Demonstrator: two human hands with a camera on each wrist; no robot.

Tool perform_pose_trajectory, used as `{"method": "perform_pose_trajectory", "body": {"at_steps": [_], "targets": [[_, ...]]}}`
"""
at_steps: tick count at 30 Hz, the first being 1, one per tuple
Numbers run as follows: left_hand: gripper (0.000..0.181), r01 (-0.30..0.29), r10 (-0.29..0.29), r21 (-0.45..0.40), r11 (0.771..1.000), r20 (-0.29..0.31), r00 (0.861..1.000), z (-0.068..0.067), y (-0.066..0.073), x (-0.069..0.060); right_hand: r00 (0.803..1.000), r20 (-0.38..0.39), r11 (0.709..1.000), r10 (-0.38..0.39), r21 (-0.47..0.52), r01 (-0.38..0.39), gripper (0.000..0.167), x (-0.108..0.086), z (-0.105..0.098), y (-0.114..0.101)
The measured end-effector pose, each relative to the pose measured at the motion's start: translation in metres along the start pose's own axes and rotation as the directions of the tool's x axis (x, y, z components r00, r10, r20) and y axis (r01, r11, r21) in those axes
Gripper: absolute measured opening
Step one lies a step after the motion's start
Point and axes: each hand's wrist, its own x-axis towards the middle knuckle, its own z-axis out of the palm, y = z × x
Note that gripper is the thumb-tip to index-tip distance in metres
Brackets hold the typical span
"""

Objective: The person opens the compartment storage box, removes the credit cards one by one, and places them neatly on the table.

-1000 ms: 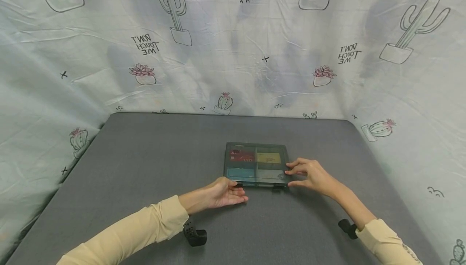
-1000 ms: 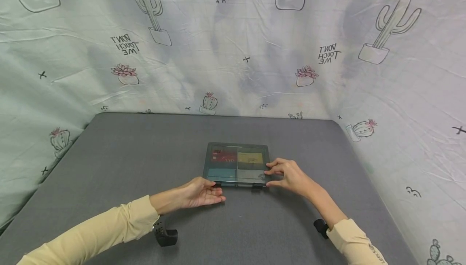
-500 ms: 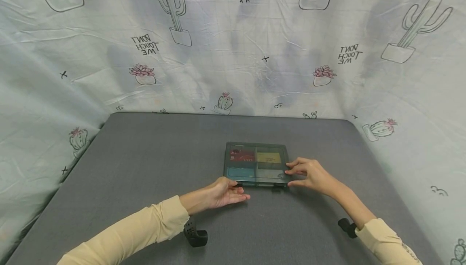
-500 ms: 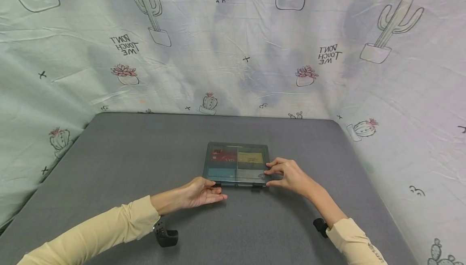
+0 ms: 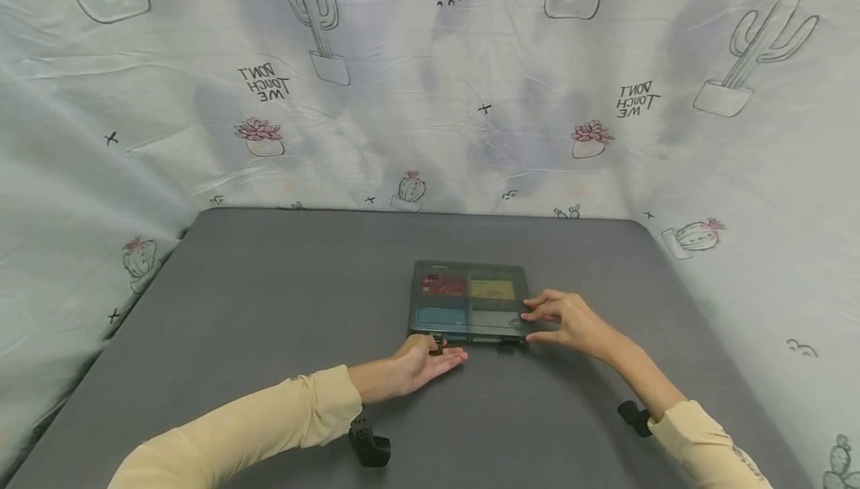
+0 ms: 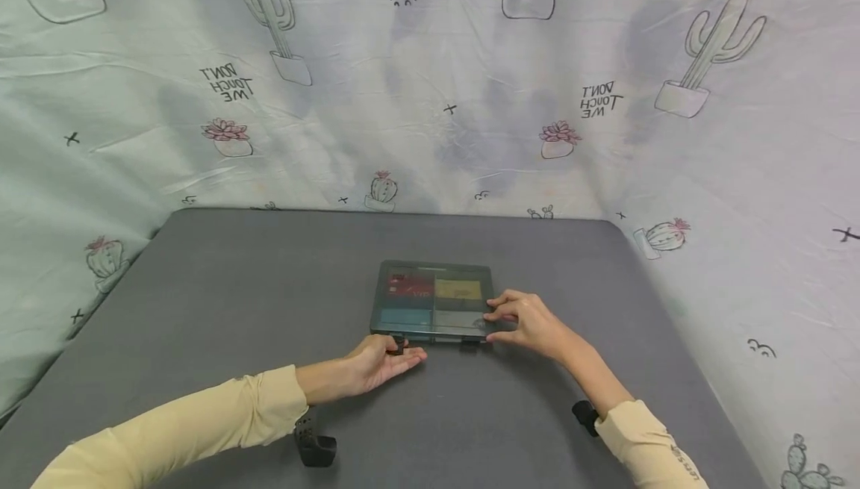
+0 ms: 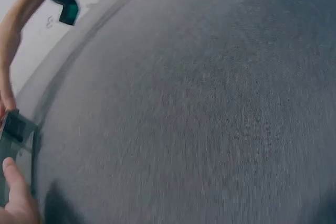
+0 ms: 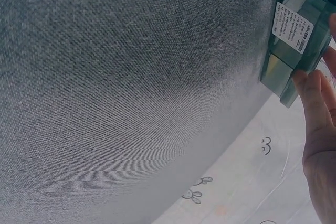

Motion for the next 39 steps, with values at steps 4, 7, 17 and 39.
{"method": "perform_pose_trajectory", "body": {"at_steps": [4, 7, 17, 39], "targets": [[0.035, 0.018, -0.021, 0.059, 0.998, 0.037, 0.999, -0.008, 0.005, -0.004, 1.0, -0.001, 1.0, -0.001, 0.002, 0.001, 0.029, 0.003, 0.0, 0.001], [0.039, 0.036, -0.047, 0.157, 0.987, 0.066, 0.997, -0.016, 0.01, -0.009, 1.0, 0.005, 1.0, 0.006, 0.006, -0.006, 0.03, 0.003, -0.002, 0.002], [0.033, 0.163, -0.257, 0.395, 0.904, 0.198, 0.946, -0.028, 0.026, -0.015, 1.0, 0.007, 0.999, 0.022, 0.024, -0.022, 0.03, 0.002, -0.007, 0.006], [0.034, 0.096, -0.227, 0.43, 0.898, 0.265, 0.937, 0.026, 0.013, 0.023, 1.0, 0.019, 1.0, 0.002, 0.03, -0.002, 0.031, 0.008, -0.012, 0.008]]}}
